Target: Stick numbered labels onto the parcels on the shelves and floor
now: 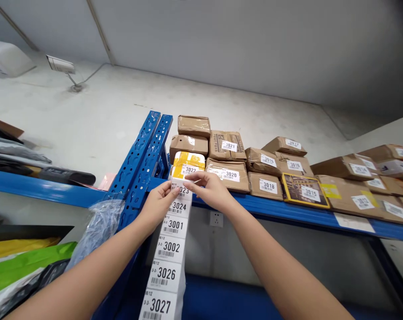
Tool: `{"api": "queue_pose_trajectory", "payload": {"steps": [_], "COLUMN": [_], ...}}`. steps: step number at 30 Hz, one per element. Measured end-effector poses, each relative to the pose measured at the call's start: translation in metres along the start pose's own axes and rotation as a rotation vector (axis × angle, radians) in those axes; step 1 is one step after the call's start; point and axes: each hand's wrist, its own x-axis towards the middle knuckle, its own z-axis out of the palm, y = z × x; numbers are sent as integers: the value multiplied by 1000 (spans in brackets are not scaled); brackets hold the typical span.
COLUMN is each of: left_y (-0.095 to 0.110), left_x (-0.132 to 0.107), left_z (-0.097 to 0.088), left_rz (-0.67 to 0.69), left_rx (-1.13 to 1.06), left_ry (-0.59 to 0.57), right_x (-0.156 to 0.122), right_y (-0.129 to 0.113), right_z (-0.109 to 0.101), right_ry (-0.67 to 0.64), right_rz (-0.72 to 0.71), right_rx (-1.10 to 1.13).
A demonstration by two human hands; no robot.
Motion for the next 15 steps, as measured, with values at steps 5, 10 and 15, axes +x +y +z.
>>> {"api": "queue_pose_trajectory", "payload": {"steps": [5,10,15], "left_y": [-3,-2,2], "left_x": [8,12,17], "left_z": [11,18,6], "left_rz": [7,102,109], "left_rx": [85,75,122], "left_ry": [159,270,313], "right_x": [-6,4,11], "right_y": [1,0,-1], "right_z": [12,18,28], "right_ry": [131,288,273], "right_rz": [102,-56,-124], "right_rx": [184,142,118]}}
